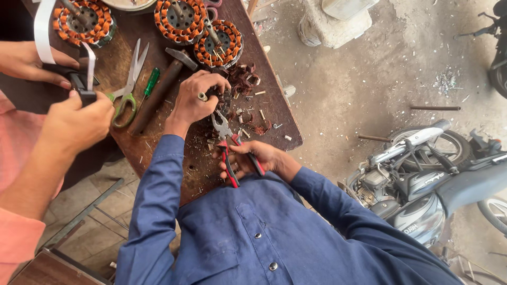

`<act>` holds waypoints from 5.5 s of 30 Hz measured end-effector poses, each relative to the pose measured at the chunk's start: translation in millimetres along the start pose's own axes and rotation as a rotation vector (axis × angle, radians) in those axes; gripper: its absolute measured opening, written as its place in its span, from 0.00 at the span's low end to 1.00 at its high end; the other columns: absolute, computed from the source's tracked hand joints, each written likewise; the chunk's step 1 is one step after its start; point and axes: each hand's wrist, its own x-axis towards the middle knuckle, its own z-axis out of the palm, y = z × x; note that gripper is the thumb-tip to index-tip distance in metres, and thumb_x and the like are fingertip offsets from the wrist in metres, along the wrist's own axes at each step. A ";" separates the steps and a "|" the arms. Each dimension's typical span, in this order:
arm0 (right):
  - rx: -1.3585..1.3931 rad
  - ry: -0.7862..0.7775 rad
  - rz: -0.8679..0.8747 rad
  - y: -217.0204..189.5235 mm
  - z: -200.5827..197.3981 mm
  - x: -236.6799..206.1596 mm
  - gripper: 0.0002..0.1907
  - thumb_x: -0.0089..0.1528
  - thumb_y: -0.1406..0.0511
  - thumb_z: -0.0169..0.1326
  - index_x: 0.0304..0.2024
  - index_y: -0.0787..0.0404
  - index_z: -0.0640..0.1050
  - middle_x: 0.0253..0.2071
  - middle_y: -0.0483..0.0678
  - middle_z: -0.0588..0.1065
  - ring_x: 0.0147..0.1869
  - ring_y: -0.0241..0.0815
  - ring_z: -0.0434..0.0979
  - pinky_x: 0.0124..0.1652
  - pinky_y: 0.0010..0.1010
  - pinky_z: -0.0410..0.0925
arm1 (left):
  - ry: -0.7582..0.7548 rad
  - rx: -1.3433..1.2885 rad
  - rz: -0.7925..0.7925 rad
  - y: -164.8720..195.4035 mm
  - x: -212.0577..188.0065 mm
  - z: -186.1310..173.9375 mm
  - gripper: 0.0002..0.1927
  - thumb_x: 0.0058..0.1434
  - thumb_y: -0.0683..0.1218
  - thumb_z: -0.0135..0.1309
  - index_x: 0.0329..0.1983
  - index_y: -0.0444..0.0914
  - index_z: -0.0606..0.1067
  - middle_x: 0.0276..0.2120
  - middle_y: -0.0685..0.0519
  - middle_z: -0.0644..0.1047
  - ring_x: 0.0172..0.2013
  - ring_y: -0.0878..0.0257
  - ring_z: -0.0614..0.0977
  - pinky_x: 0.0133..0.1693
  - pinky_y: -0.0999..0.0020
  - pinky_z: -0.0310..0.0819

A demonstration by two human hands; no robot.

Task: The person uses pliers to pull and remove copper wire coils from a circular motor stator. They work methodically around the stator, extracting the coils and placing them on the workbench.

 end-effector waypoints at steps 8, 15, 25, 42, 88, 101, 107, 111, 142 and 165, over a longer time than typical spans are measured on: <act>0.217 -0.064 -0.030 23.5 -3.2 24.8 0.19 0.77 0.54 0.45 0.47 0.65 0.69 0.36 0.48 0.67 0.40 0.44 0.69 0.46 0.42 0.71 | 0.033 -0.019 0.080 -14.0 0.8 -0.5 0.09 0.52 0.33 0.48 0.31 0.39 0.75 0.40 0.56 0.84 0.41 0.59 0.85 0.52 0.62 0.77; -0.234 0.330 -0.045 25.8 0.8 25.2 0.19 0.72 0.54 0.46 0.47 0.63 0.73 0.40 0.53 0.78 0.41 0.45 0.79 0.42 0.34 0.72 | 0.014 -0.024 0.061 -7.9 -1.7 -9.5 0.16 0.49 0.33 0.47 0.39 0.38 0.77 0.44 0.54 0.84 0.45 0.56 0.84 0.50 0.59 0.78; -0.476 0.408 -0.058 27.6 1.4 14.0 0.19 0.71 0.57 0.45 0.55 0.65 0.73 0.46 0.56 0.81 0.47 0.47 0.84 0.36 0.32 0.76 | 0.015 0.049 0.095 -9.9 -7.9 -11.3 0.12 0.52 0.31 0.51 0.36 0.39 0.76 0.41 0.57 0.82 0.50 0.59 0.81 0.54 0.59 0.77; -0.277 0.190 0.010 2.2 -0.1 7.9 0.28 0.62 0.67 0.45 0.64 0.77 0.67 0.61 0.71 0.71 0.65 0.62 0.75 0.60 0.44 0.72 | 0.083 0.097 0.067 -21.2 -1.8 -3.4 0.13 0.55 0.34 0.54 0.36 0.44 0.81 0.42 0.61 0.84 0.50 0.63 0.81 0.57 0.59 0.70; -0.174 -0.084 0.106 -21.1 2.7 -13.2 0.33 0.75 0.53 0.39 0.66 0.78 0.66 0.52 0.69 0.77 0.53 0.61 0.82 0.49 0.44 0.78 | 0.086 0.065 0.031 1.4 -2.6 -5.5 0.10 0.52 0.34 0.53 0.30 0.42 0.80 0.41 0.60 0.85 0.50 0.62 0.83 0.55 0.58 0.70; -0.290 0.145 0.043 -21.2 -3.3 -15.5 0.25 0.71 0.59 0.42 0.66 0.66 0.62 0.65 0.70 0.66 0.63 0.70 0.73 0.49 0.47 0.81 | 0.089 0.060 0.052 -3.4 -0.4 -2.4 0.09 0.53 0.34 0.52 0.29 0.41 0.79 0.42 0.61 0.85 0.50 0.62 0.83 0.55 0.59 0.70; 0.025 -0.074 0.103 -28.6 -2.1 -11.1 0.29 0.75 0.56 0.40 0.66 0.77 0.64 0.68 0.78 0.61 0.68 0.79 0.66 0.54 0.49 0.76 | 0.143 0.069 0.043 -6.5 0.3 -5.8 0.09 0.54 0.33 0.52 0.28 0.40 0.78 0.43 0.61 0.85 0.51 0.62 0.83 0.56 0.60 0.70; 0.073 -0.096 0.085 -30.2 -9.1 -4.4 0.30 0.75 0.53 0.37 0.64 0.76 0.65 0.65 0.78 0.65 0.65 0.76 0.71 0.51 0.46 0.78 | 0.143 0.139 0.051 -12.8 5.2 0.2 0.08 0.56 0.33 0.54 0.29 0.40 0.78 0.44 0.61 0.85 0.52 0.62 0.82 0.57 0.60 0.68; -0.388 0.342 0.116 -63.0 -2.0 -2.5 0.19 0.73 0.54 0.43 0.45 0.64 0.72 0.35 0.55 0.79 0.34 0.43 0.83 0.15 0.19 0.59 | 0.149 0.174 -0.020 -18.2 7.8 6.1 0.10 0.53 0.33 0.52 0.27 0.42 0.75 0.41 0.64 0.84 0.47 0.62 0.79 0.53 0.59 0.66; -0.316 0.196 0.051 -31.8 1.2 -0.5 0.26 0.73 0.58 0.42 0.68 0.68 0.62 0.64 0.67 0.69 0.69 0.61 0.71 0.61 0.44 0.72 | 0.127 0.092 -0.001 -10.4 1.5 -0.1 0.13 0.54 0.32 0.49 0.27 0.42 0.77 0.41 0.63 0.84 0.49 0.63 0.80 0.56 0.59 0.65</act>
